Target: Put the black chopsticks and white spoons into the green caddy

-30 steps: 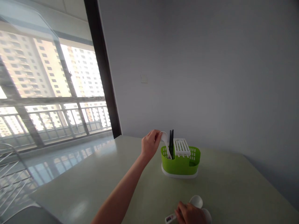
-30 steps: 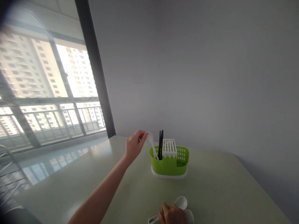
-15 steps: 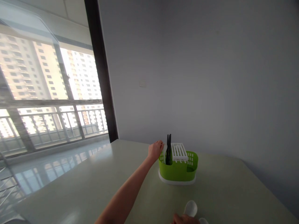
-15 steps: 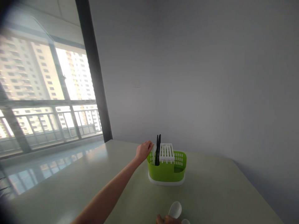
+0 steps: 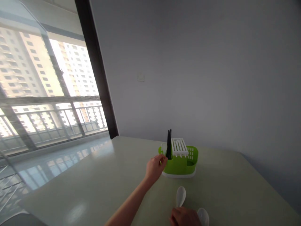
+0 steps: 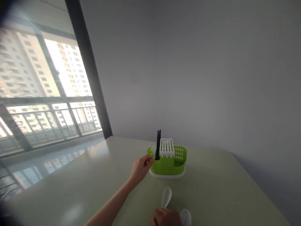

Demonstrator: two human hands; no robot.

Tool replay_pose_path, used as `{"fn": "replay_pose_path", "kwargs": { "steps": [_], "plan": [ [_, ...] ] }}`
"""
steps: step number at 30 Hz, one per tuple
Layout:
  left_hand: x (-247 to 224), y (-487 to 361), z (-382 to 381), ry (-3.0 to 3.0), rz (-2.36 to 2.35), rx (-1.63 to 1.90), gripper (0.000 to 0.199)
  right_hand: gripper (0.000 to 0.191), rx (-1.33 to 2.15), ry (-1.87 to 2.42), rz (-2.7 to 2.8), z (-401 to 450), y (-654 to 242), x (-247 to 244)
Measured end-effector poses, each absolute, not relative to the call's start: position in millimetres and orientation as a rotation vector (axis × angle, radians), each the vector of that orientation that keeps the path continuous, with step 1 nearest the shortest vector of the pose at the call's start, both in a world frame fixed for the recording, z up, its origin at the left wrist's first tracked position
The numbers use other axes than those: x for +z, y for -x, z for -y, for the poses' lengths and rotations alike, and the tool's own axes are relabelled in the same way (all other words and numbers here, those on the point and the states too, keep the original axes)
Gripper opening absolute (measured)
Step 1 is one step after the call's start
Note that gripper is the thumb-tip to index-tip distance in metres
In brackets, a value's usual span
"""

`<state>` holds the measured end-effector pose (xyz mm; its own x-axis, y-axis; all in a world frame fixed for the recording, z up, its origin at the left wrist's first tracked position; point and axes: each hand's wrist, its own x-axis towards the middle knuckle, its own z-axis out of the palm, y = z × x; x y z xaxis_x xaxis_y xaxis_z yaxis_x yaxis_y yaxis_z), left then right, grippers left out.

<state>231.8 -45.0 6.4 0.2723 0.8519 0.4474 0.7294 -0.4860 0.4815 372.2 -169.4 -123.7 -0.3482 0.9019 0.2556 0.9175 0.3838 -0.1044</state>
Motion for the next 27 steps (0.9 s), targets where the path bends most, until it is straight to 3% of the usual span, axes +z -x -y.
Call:
{"fn": "replay_pose_path", "kwargs": {
  "steps": [5, 10, 15, 20, 27],
  "plan": [
    [-52, -242, 72, -2.309, -1.308, 0.579, 0.029, 0.008, 0.102, 1.597, 2.425, 178, -368, -103],
    [-66, -247, 72, -2.344, -1.311, 0.423, 0.020, 0.009, 0.189, 1.560, 2.371, 182, -369, -95],
    [-33, -238, 78, -2.458, -1.362, 0.602, 0.020, 0.013, 0.264, 1.468, 2.212, 182, -375, -90],
    [-1, -228, 93, -2.636, -1.252, 0.891, 0.028, 0.031, 0.230, 1.353, 2.097, 180, -380, -87],
    [-2, -221, 99, -2.776, -1.216, 1.040, 0.028, 0.031, 0.143, 1.354, 2.029, 178, -387, -87]
  ]
}}
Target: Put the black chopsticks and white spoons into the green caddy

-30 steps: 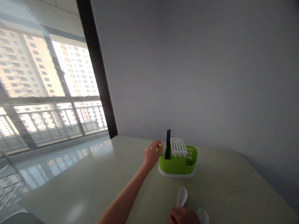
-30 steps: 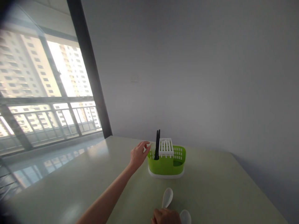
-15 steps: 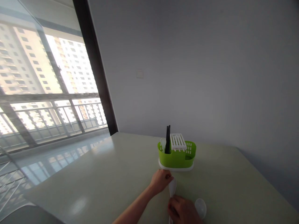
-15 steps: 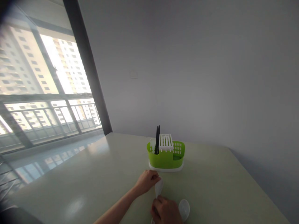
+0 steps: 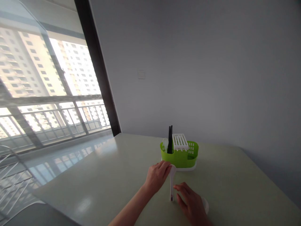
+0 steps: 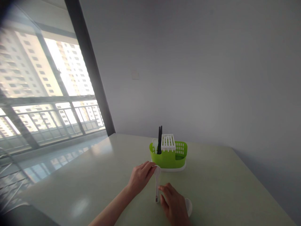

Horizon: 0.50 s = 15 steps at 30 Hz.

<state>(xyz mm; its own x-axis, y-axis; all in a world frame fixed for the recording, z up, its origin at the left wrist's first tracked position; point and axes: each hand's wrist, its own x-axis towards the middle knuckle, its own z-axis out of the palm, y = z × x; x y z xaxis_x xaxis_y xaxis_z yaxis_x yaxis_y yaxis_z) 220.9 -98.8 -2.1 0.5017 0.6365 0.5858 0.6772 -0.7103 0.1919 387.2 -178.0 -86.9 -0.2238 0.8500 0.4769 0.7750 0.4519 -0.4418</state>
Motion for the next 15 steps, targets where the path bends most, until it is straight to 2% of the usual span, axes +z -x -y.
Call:
{"fn": "replay_pose_path", "kwargs": {
  "steps": [7, 15],
  "plan": [
    [4, -212, 86, 2.642, 1.209, -1.080, 0.026, 0.028, 0.007, 1.346, 2.004, 173, -391, -90],
    [88, -204, 41, 2.175, 1.134, -1.394, 0.024, 0.028, -0.050, 1.321, 2.078, 171, -390, -101]
  ]
}}
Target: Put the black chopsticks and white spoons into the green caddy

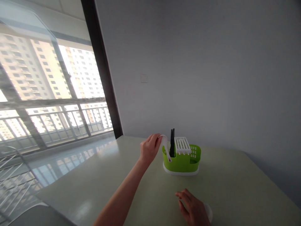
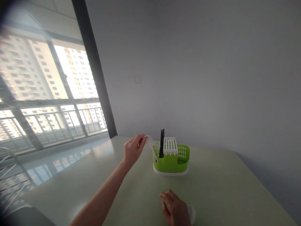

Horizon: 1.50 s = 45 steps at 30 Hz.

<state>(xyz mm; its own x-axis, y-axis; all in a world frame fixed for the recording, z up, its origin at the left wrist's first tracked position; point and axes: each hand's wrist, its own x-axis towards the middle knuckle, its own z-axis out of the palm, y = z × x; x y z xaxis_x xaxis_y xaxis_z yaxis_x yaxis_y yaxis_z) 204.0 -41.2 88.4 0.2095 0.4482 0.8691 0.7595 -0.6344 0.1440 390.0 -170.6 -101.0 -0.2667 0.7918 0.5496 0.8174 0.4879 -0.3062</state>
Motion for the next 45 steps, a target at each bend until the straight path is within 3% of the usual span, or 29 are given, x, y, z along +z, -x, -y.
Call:
{"fn": "replay_pose_path", "kwargs": {
  "steps": [5, 11, 21, 27, 33, 36, 41, 45],
  "plan": [
    [103, -222, 2, 2.080, 1.217, -1.252, 0.030, 0.029, -0.123, 1.306, 2.106, 167, -392, -107],
    [69, -240, -21, 2.280, 1.480, -0.855, 0.035, 0.027, -0.159, 1.279, 2.034, 160, -390, -121],
    [36, -242, -30, 2.360, 1.616, -0.694, 0.027, 0.027, -0.147, 1.281, 2.024, 159, -388, -124],
    [43, -238, -8, 2.356, 1.632, -0.810, 0.035, 0.021, 0.085, 1.294, 1.982, 168, -391, -99],
    [6, -248, 60, 2.690, 1.559, -1.150, 0.023, 0.027, 0.555, 1.361, 1.333, 171, -423, -71],
    [-30, -269, 92, 3.032, 1.531, -0.923, 0.023, 0.033, 0.628, 1.327, 1.035, 169, -447, -65],
    [-66, -308, 115, 3.327, 1.508, -0.504, 0.042, 0.036, 0.622, 1.377, 0.974, 161, -469, -70],
    [-74, -321, 115, 3.416, 1.359, -0.380, 0.028, 0.040, 0.612, 1.450, 1.036, 155, -474, -81]
  ]
}}
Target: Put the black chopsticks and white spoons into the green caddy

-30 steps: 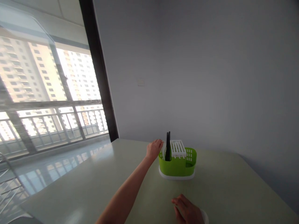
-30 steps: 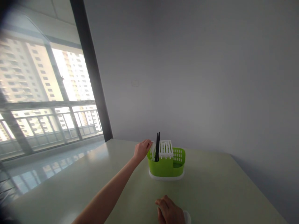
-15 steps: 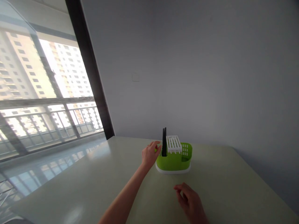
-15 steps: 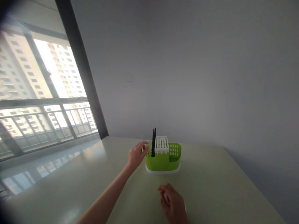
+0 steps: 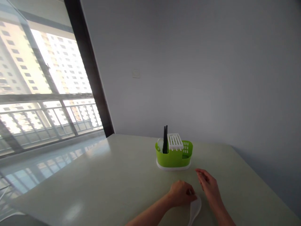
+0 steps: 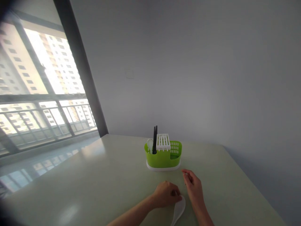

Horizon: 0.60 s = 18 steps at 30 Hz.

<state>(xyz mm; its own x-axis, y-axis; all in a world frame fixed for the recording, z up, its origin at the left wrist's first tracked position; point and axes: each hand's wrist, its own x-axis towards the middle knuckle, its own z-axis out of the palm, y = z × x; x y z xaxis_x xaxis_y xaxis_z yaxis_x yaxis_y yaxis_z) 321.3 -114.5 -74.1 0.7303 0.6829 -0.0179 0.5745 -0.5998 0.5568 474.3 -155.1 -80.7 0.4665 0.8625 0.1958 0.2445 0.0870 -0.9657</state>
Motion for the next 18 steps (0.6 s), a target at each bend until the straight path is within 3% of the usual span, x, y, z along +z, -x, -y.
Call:
{"fn": "replay_pose_path", "kwargs": {
  "steps": [5, 13, 18],
  "plan": [
    [-61, -304, 104, -2.413, -0.992, 0.479, 0.017, 0.044, 0.618, 1.436, 1.079, 152, -468, -86],
    [3, -257, 97, -2.460, -1.053, 1.107, 0.019, 0.040, 0.712, 1.319, 1.370, 163, -424, -79],
    [2, -249, 105, -2.665, -1.007, 1.227, 0.020, 0.035, 0.627, 1.385, 1.570, 165, -404, -90]
  ]
}}
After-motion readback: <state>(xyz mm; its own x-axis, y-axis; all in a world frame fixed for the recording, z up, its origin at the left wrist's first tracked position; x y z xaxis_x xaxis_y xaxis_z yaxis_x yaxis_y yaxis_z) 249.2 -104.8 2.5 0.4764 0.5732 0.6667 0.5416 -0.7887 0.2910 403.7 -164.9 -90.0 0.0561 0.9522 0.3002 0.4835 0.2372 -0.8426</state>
